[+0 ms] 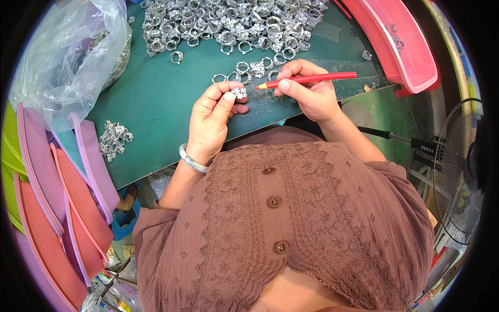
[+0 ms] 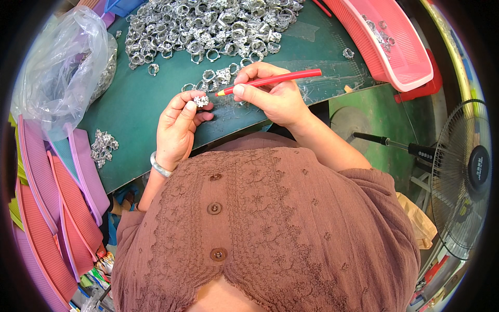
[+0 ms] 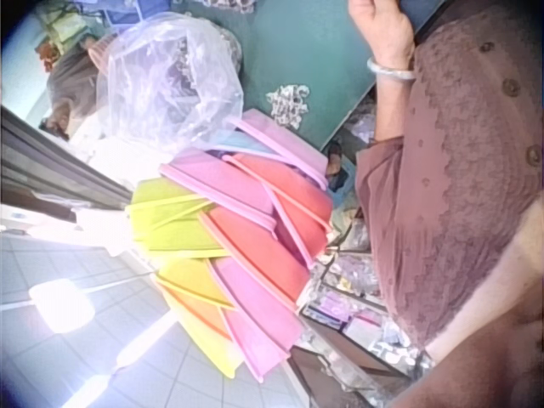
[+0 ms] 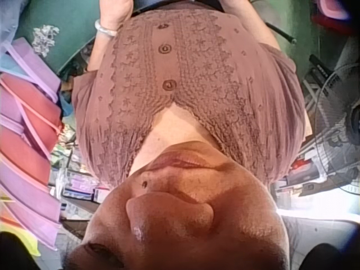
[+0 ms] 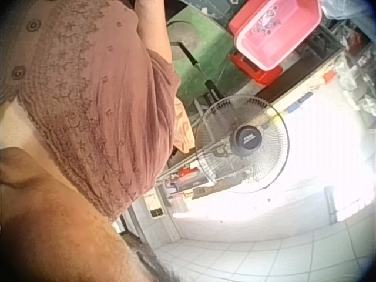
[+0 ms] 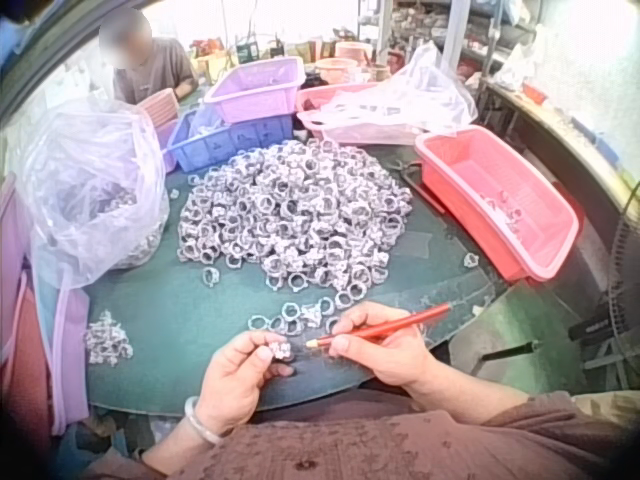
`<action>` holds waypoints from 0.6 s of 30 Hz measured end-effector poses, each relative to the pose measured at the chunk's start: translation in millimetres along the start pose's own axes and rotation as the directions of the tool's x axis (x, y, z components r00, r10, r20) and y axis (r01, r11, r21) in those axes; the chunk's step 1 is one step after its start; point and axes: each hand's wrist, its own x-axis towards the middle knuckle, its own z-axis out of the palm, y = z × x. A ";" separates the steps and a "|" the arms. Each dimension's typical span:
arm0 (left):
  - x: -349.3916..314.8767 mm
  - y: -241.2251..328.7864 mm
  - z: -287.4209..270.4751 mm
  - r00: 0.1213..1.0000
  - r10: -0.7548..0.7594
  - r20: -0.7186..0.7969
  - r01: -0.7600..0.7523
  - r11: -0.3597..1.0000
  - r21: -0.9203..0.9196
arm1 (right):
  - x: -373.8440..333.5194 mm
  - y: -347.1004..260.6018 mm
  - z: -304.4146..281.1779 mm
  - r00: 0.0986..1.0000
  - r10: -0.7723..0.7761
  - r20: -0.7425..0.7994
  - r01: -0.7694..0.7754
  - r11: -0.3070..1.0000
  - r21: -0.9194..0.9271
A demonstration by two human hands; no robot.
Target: The person picks up small metal components by hand and applies a substance to them using a thin brush.
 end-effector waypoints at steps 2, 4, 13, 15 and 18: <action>0.0 0.1 0.1 1.000 0.000 0.000 0.000 1.000 -0.002 | 0.1 0.5 -0.4 1.000 0.000 0.004 0.000 1.000 -0.001; -0.2 0.8 0.5 1.000 0.000 0.000 0.000 1.000 -0.006 | 0.1 0.4 -0.4 1.000 0.001 0.004 -0.001 1.000 -0.003; -0.6 1.0 0.7 1.000 0.008 0.007 -0.008 1.000 0.005 | 0.2 0.0 0.1 1.000 -0.007 0.002 0.007 1.000 -0.017; -0.4 1.0 0.5 1.000 0.001 0.004 -0.001 1.000 0.015 | 0.2 0.8 -0.4 1.000 -0.012 0.006 0.012 1.000 -0.021; -0.6 1.1 0.4 1.000 -0.002 0.002 0.002 1.000 0.013 | 0.1 0.0 0.2 1.000 -0.009 0.003 0.009 1.000 -0.018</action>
